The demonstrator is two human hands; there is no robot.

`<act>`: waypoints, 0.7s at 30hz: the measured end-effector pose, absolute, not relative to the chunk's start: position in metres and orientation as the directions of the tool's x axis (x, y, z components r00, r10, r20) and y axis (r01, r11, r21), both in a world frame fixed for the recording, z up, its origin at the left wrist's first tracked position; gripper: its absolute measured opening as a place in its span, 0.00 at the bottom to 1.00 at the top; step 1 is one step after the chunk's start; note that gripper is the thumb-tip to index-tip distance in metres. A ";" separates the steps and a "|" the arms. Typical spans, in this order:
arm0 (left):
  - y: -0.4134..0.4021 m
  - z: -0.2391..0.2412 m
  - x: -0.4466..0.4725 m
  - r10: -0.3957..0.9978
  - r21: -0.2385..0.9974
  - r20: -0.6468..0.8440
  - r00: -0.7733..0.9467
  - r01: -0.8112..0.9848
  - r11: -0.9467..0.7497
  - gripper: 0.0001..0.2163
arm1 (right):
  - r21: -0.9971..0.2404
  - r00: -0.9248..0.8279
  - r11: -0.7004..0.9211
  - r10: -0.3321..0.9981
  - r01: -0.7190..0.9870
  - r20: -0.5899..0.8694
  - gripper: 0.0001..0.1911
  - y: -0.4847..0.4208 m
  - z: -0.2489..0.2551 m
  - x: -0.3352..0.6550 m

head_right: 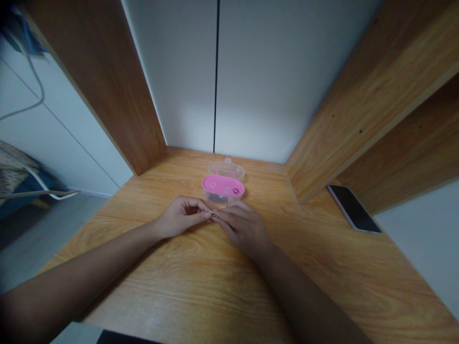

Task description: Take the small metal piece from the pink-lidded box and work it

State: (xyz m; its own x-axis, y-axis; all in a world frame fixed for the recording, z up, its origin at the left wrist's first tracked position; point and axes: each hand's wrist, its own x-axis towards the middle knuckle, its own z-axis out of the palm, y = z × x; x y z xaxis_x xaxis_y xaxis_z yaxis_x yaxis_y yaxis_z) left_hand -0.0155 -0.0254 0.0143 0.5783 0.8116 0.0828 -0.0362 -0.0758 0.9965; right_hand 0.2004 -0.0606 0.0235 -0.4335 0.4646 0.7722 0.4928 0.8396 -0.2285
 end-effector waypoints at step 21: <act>-0.023 0.018 -0.016 0.844 0.997 0.071 0.531 -0.040 -0.059 0.13 | -0.297 -0.306 0.738 0.561 0.606 0.769 0.08 -0.063 0.026 0.202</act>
